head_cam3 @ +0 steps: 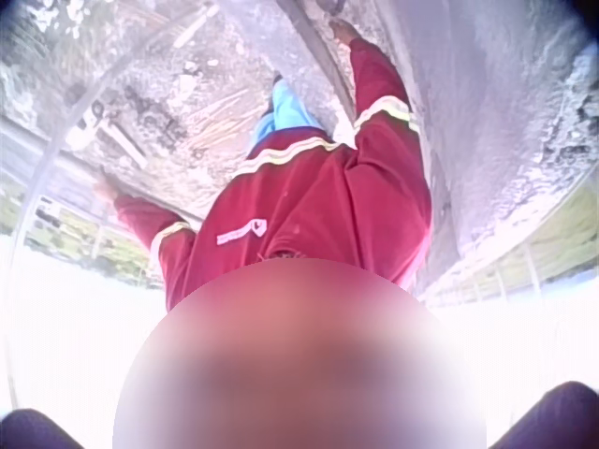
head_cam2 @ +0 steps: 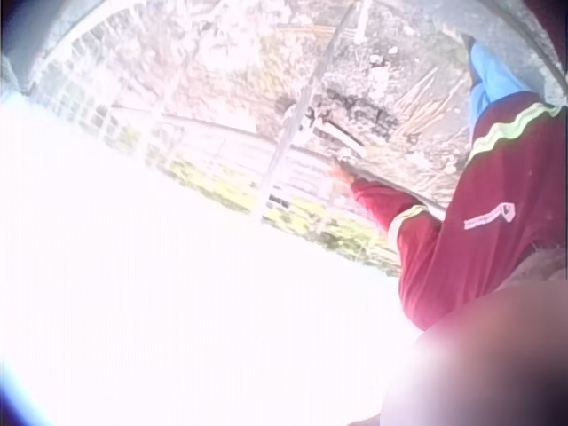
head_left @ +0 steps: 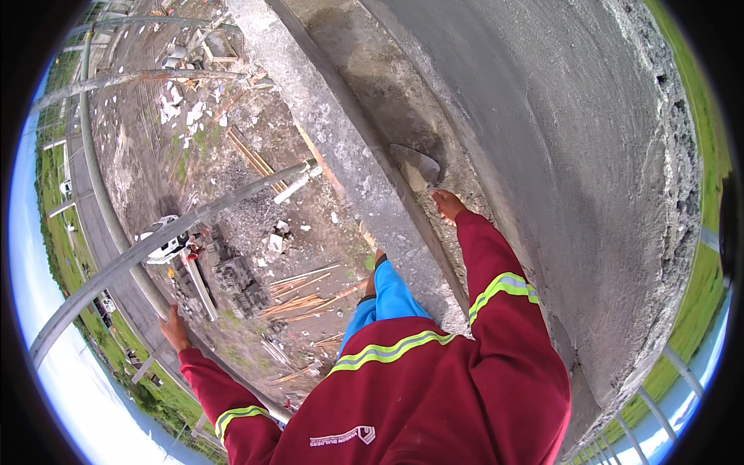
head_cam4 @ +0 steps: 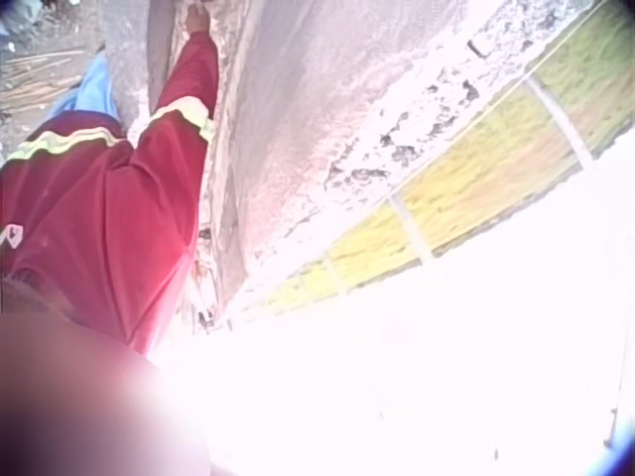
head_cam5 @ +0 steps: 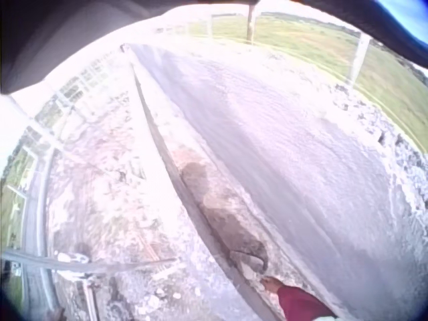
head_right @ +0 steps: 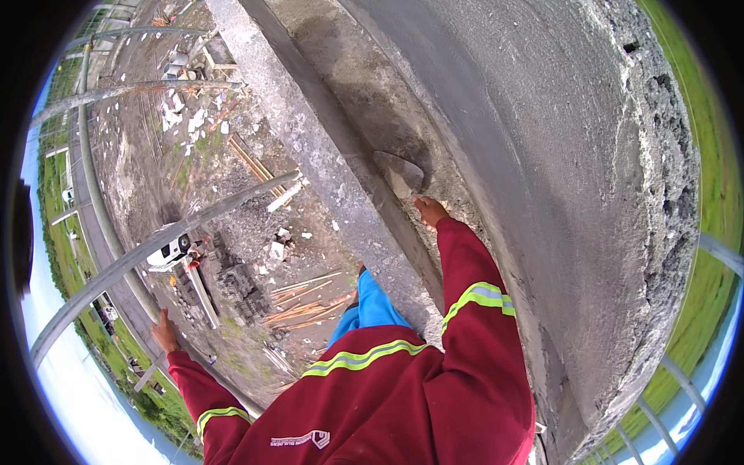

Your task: The person uses a trowel to smooth wet concrete on a curved wall while standing on scaffolding. The person repeatedly scrapes and levels the surface along the wall's edge.

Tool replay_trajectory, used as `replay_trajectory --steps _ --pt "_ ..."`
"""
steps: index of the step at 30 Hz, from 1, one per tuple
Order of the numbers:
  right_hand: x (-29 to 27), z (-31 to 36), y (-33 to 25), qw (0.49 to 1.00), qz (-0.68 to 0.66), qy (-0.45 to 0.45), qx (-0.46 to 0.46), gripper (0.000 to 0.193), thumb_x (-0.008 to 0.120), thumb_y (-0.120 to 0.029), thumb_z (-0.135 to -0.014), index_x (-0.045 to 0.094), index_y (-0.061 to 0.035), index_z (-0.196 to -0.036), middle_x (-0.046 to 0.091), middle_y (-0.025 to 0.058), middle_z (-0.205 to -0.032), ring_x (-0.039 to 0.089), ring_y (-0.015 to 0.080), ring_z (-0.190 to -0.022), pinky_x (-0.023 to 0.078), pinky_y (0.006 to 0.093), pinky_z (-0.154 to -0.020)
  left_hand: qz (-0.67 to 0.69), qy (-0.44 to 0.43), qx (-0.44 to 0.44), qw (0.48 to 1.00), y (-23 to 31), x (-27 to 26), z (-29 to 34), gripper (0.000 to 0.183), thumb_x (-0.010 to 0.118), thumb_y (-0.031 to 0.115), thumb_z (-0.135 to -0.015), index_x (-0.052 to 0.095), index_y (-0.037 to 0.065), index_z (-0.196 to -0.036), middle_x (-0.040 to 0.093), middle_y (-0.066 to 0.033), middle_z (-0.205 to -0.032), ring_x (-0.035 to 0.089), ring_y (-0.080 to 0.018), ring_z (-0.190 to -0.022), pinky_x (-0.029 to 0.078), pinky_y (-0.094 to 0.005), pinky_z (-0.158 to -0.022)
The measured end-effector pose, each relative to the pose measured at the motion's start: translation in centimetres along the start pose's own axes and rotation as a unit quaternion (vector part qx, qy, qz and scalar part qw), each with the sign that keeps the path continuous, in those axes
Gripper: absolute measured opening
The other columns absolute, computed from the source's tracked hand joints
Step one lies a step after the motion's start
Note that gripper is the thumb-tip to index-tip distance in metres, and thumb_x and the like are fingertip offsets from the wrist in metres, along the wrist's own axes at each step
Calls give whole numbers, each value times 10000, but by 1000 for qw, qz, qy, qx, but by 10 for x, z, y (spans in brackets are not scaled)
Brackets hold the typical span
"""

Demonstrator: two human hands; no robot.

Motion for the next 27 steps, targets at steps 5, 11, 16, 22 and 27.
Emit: replay_trajectory --steps 5,11,16,22,27 --pt "-7 9 -26 998 -20 -34 52 493 413 -558 -953 501 -75 -915 424 21 -564 392 125 -413 339 296 -375 -58 5 29 998 -1 -3 -6 618 714 399 -771 549 -91 -1110 565 -84 -695 536 -179 -546 443 -317 -490" --pt "2 96 -139 985 -50 -78 -148 428 401 -472 -991 517 -60 -976 459 19 -629 409 110 -458 363 273 -424 -109 25 131 985 10 -4 -1 607 707 414 -750 564 -96 -1047 596 -141 -726 572 -209 -567 474 -342 -520" --pt "60 193 -211 945 -67 -58 -316 379 455 -402 -989 525 -60 -1136 480 10 -692 440 85 -547 387 244 -488 -71 46 33 996 8 -7 5 607 688 456 -752 569 -70 -1029 618 -191 -752 627 -286 -617 501 -382 -563" --pt "188 219 -200 878 271 -40 -392 404 554 -343 -932 503 -52 -1208 623 113 -735 607 233 -633 483 371 -586 -114 51 35 992 15 -10 10 632 666 509 -752 577 -57 -1020 637 -276 -875 614 -437 -852 451 -481 -782" --pt "264 221 -174 755 487 -72 -434 393 581 -326 -904 509 -50 -1175 643 252 -846 623 436 -757 480 501 -648 -120 68 46 989 24 -13 21 620 672 504 -754 582 -39 -1040 651 -280 -898 634 -425 -858 466 -471 -778"
Point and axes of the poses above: each hand's wrist, its own z-axis away from the middle knuckle, its own x-axis out of the palm, y = z × x, the point moved 6 cm from there along -z, towards the middle knuckle
